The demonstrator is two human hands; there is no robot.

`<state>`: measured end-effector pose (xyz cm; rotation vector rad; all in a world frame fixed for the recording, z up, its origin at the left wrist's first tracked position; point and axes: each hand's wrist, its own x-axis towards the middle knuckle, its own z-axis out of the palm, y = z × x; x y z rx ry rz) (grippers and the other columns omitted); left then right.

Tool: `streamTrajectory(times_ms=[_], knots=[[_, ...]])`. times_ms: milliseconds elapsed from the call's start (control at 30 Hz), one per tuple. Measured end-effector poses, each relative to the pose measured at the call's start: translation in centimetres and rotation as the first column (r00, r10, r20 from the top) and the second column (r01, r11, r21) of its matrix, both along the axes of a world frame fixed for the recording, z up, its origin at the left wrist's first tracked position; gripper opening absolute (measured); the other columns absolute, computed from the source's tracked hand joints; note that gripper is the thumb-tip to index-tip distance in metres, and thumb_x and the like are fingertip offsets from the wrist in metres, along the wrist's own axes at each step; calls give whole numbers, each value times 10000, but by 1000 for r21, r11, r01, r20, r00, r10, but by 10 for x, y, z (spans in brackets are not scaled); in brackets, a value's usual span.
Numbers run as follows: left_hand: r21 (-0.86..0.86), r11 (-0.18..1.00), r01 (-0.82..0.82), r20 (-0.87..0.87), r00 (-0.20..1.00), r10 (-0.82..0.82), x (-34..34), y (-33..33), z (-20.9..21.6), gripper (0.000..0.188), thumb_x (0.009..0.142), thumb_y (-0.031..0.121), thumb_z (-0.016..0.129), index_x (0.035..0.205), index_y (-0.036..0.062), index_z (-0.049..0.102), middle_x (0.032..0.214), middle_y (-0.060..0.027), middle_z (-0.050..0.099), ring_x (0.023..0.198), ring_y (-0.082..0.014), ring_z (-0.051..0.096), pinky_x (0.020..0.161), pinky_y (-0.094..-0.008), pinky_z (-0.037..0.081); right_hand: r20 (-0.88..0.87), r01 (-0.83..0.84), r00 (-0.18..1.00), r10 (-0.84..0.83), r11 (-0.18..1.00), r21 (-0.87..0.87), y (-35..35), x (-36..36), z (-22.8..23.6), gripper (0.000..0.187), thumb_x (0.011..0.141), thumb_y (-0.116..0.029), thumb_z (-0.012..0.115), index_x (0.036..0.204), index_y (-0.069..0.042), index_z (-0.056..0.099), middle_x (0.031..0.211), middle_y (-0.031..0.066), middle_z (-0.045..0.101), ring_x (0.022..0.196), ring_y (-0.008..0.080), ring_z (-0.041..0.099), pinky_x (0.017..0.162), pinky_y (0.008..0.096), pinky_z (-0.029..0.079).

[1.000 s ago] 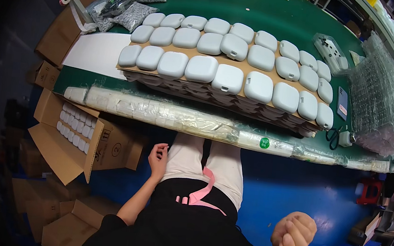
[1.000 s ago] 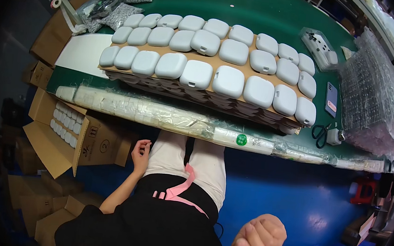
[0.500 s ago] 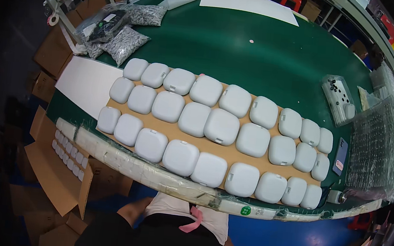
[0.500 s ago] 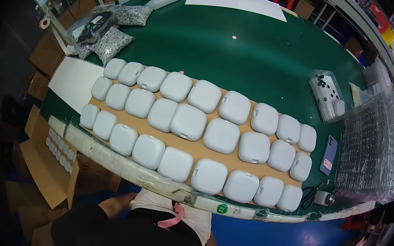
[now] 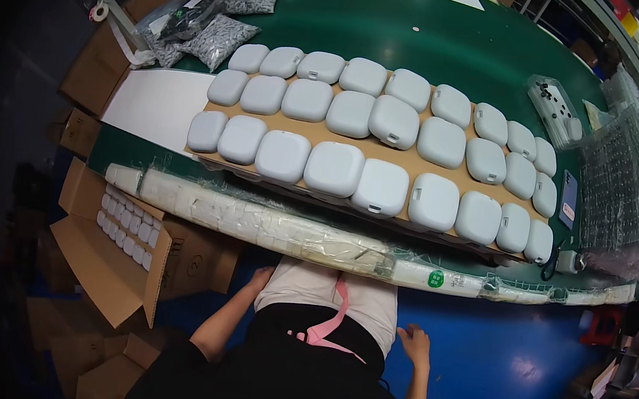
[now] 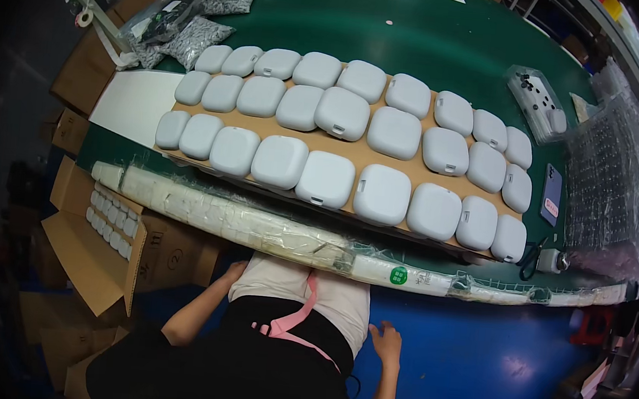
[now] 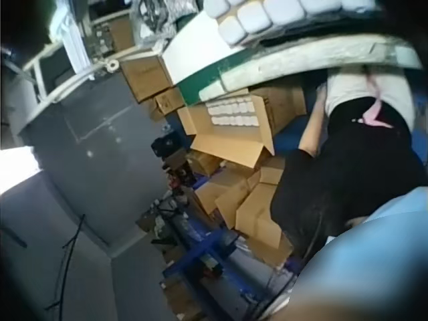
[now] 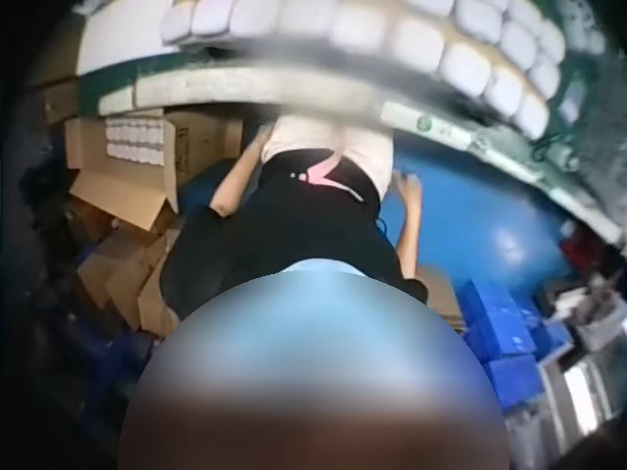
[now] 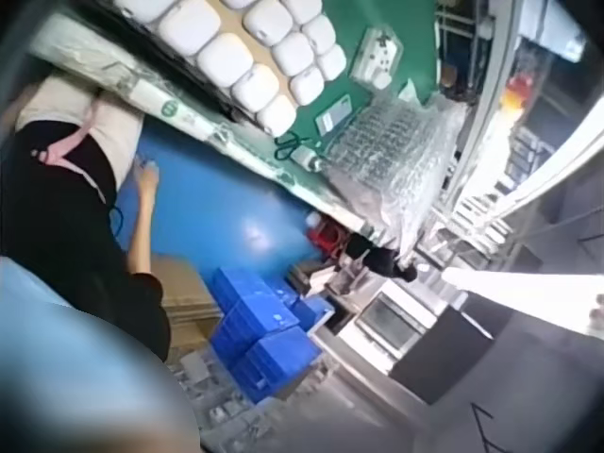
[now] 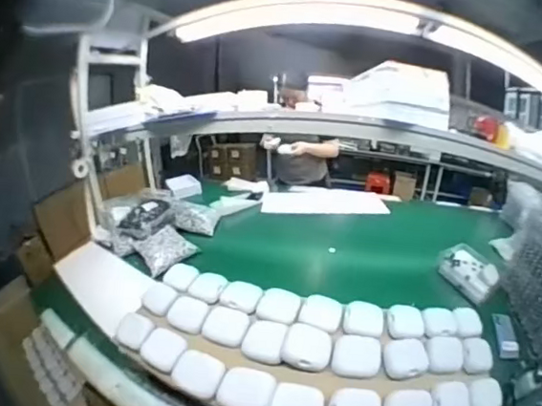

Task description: The recorder is unpacking small white electronic cases from a cardboard box, inspecting each one individually, and arranging them in neat rows on a workbench.

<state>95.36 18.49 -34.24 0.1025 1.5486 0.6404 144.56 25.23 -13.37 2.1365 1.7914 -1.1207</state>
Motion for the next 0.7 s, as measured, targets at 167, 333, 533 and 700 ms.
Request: streamTrajectory(times_ms=[167, 333, 533, 700], knots=[[626, 776, 75, -473, 828, 301, 30, 21, 169, 175, 913, 111, 599, 1017, 11, 699, 812, -66, 709, 632, -95, 588, 588, -198, 459, -902, 130, 432, -20, 991, 40, 50, -44, 241, 202, 862, -37, 639, 1031, 71, 667, 810, 155, 711, 785, 223, 707, 695, 263, 561], [785, 540, 305, -579, 671, 464, 43, 44, 282, 104, 870, 49, 641, 935, 16, 715, 677, -17, 657, 512, -53, 445, 468, -176, 298, -512, 180, 658, 552, 545, 819, 134, -140, 314, 245, 821, -17, 672, 1061, 24, 648, 957, 112, 697, 843, 189, 644, 794, 274, 499], [658, 117, 744, -595, 419, 686, 43, 113, 409, 217, 748, 33, 690, 954, 87, 729, 911, -14, 704, 773, -156, 583, 759, -262, 442, 48, -277, 709, 703, 216, 936, 231, -207, 309, 391, 820, -147, 721, 1182, -47, 614, 1174, 65, 651, 1027, 223, 594, 972, 339, 432], [499, 106, 860, -704, 331, 629, 50, 158, 448, 324, 762, 138, 726, 1084, 121, 696, 1161, -1, 677, 1035, -185, 599, 985, -340, 390, 208, -398, 642, 738, 89, 913, 270, -214, 283, 413, 798, -182, 729, 1170, -59, 598, 1133, 55, 635, 1013, 255, 568, 1033, 391, 364]])
